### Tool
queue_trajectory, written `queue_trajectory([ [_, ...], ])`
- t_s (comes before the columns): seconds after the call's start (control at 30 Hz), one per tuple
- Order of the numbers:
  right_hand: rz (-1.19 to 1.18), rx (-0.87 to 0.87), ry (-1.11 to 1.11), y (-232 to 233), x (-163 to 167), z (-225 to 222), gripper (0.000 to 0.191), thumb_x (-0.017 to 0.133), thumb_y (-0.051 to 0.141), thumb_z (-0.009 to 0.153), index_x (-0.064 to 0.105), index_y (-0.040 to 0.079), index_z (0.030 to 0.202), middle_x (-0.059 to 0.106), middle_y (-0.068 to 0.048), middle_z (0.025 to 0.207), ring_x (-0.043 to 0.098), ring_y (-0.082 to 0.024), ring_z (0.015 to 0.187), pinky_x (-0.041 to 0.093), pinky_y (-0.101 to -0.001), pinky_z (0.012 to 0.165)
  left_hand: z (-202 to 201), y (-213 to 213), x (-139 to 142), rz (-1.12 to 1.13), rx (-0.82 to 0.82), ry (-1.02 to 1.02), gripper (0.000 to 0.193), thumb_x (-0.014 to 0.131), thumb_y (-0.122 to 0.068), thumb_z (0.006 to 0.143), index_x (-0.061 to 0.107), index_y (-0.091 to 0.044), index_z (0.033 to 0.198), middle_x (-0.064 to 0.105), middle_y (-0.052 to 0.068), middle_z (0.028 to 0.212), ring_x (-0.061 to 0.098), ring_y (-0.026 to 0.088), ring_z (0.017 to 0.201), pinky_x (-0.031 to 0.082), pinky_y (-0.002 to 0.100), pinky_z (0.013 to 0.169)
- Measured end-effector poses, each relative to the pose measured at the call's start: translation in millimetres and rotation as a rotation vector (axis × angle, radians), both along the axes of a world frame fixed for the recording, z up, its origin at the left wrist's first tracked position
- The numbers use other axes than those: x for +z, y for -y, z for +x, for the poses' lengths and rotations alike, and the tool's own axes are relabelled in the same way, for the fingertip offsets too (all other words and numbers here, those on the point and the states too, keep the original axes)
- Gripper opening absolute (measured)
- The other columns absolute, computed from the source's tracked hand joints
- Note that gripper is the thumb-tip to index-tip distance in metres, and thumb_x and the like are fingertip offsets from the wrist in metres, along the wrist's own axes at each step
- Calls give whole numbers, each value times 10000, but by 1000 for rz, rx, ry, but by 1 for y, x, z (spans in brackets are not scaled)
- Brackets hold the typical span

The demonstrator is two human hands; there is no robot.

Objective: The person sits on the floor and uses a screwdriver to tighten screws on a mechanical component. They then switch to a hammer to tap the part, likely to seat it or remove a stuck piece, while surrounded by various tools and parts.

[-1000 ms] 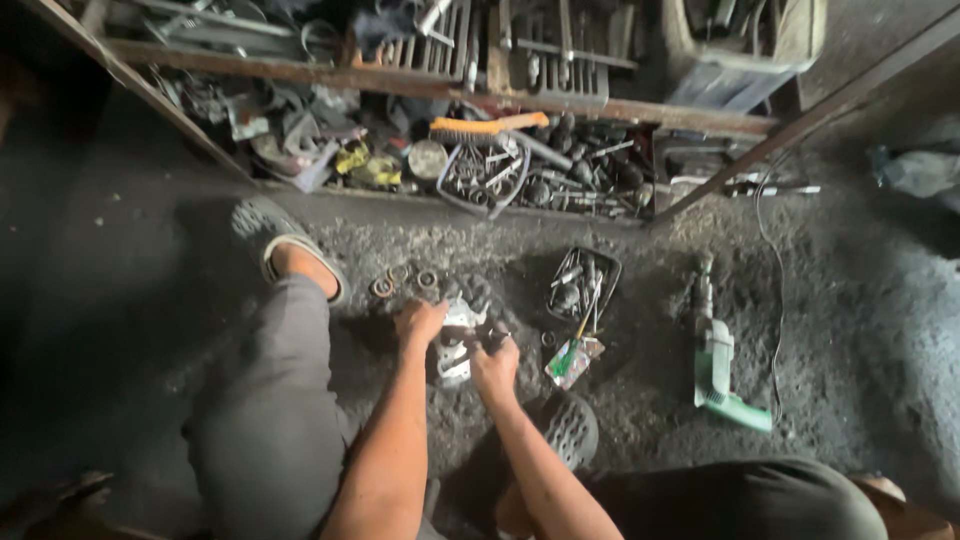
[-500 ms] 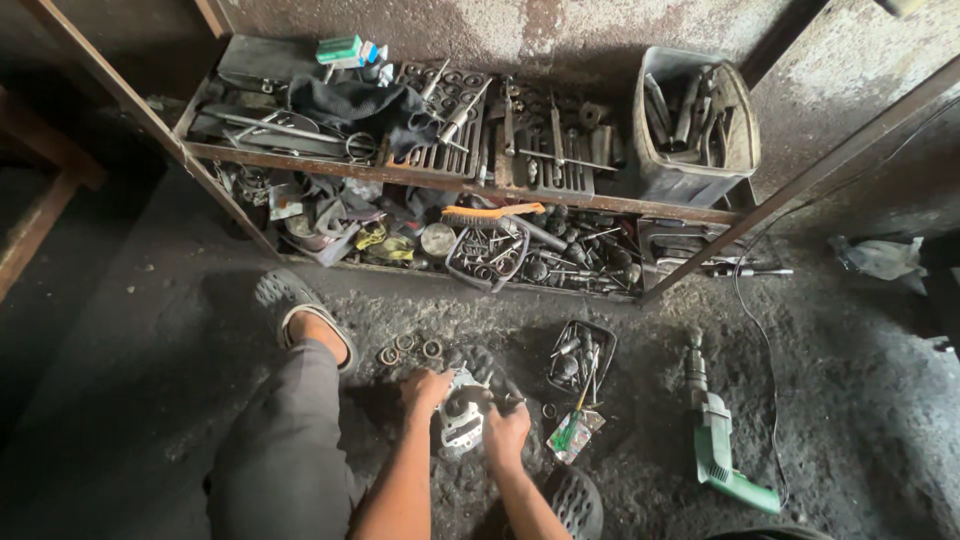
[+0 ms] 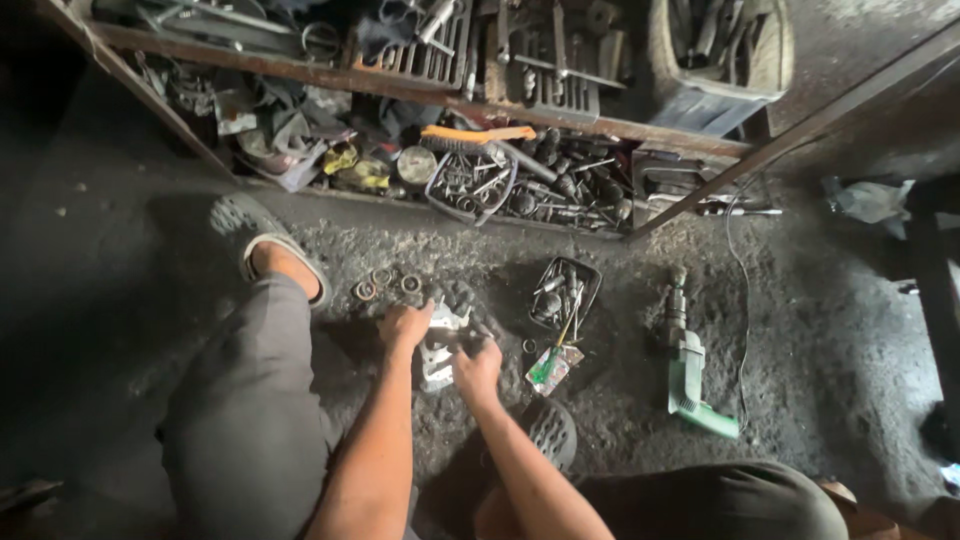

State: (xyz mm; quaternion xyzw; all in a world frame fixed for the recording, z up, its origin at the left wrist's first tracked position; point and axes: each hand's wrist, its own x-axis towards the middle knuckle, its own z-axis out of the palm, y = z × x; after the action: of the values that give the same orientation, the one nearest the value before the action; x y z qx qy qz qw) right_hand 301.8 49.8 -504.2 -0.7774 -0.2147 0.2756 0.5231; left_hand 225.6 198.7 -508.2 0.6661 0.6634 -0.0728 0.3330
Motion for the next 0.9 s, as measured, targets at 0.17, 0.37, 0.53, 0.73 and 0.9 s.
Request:
queue_trajectory([
  [0.17,144,-45,-25,0,1,-2,199,638,-25,873,747,-33,1039,789,-88,905,717,-142,818,551,-281,776,-3,2,12,32,-47,-32,900,446,-749,920,655,40,1300,579,258,1426,538,401,1351,367,513,1152],
  [0.37,187,-142,-104,-2,10,-9,200,671,-19,851,697,-28,1048,766,-68,910,687,-111,819,542,-262,763,-1,4,22,7,-38,-34,883,435,-739,920,671,25,1295,607,248,1409,559,395,1340,377,516,1151],
  [0.53,93,-215,-108,-3,17,-10,148,726,38,864,710,-42,988,741,-82,860,650,-115,760,522,-285,688,-1,4,26,-30,-39,-53,872,452,-744,906,704,10,1265,632,239,1391,579,392,1332,405,490,1145],
  [0.73,32,-122,-76,-3,25,0,210,796,130,911,700,-56,927,724,-107,823,621,-140,738,506,-308,651,-3,4,35,-35,-7,-25,857,505,-735,882,697,15,1250,638,257,1352,601,408,1283,439,479,1099],
  [0.9,221,-24,-283,-7,24,1,193,788,107,888,688,-51,935,745,-86,820,686,-150,733,545,-300,667,-7,6,52,-85,-12,44,724,573,-612,856,708,-9,1234,632,248,1365,594,424,1296,466,488,1098],
])
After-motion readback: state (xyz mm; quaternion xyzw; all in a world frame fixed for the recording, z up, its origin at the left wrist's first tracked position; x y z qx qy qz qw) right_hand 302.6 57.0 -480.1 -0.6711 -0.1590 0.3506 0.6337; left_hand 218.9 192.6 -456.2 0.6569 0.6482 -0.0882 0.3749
